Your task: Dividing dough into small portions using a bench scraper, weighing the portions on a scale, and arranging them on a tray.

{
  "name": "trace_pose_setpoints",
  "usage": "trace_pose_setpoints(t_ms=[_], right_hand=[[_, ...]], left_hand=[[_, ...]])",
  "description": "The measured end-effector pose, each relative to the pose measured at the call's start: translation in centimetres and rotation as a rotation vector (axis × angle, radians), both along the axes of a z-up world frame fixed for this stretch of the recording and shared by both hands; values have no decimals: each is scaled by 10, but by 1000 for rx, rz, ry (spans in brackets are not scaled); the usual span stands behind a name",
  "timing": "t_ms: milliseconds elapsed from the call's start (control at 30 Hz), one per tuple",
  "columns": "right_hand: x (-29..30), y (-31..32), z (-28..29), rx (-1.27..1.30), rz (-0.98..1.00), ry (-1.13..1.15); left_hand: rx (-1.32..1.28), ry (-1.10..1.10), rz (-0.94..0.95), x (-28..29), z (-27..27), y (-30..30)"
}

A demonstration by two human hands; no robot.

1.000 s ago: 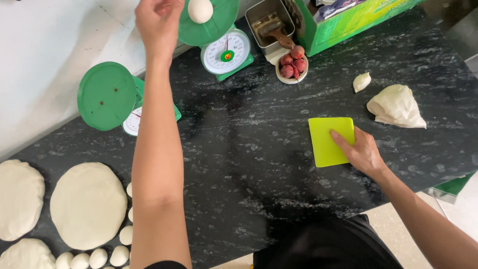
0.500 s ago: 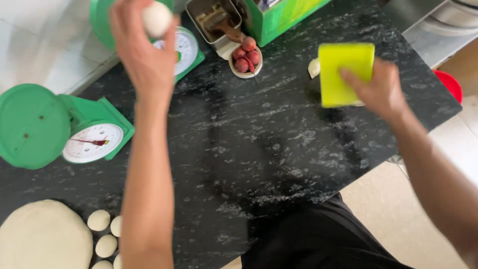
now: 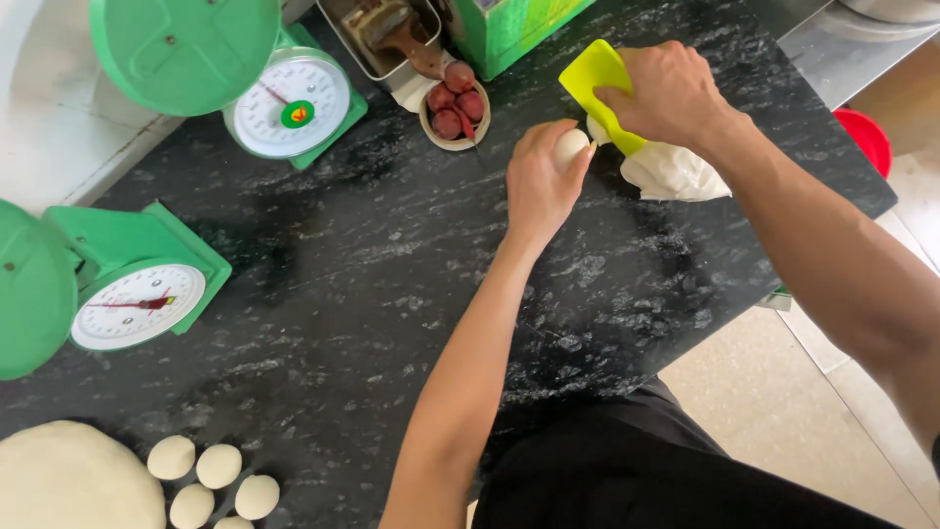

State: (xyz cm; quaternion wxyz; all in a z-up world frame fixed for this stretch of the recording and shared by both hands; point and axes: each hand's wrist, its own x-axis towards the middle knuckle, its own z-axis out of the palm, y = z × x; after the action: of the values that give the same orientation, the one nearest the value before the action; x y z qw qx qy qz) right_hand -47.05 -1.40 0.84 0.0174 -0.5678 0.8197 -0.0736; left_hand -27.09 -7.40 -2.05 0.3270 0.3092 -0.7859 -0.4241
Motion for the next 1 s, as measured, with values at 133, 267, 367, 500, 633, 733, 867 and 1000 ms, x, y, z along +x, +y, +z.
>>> trace_pose_setpoints(t_ms=[133,267,367,500,633,733,867,1000], right_hand=[[-11,-7,-26,-62,32,-79],[36,0,-58,-69,20,-150],[152,45,-7,35,-178,-814],[202,82,-16,75,-229,-906],[157,102,2,-118,-362,-807],[138,122,6,-175,-433,-744],[119,138,6,-113,-474,-662],[103,157,-15,-110,-446,-663]], left_hand=[[-42,-17,-26,-24,-29,9],[-116,-14,-8,11,-5,45],[-276,-132,43,115,-33,98],[-643,-278,-43,192,-37,83],[-619,-378,145,135,-34,47],[-471,-295,157,123,-19,94],[-509,-385,72,178,3,99],[-682,-455,299,159,-13,31]])
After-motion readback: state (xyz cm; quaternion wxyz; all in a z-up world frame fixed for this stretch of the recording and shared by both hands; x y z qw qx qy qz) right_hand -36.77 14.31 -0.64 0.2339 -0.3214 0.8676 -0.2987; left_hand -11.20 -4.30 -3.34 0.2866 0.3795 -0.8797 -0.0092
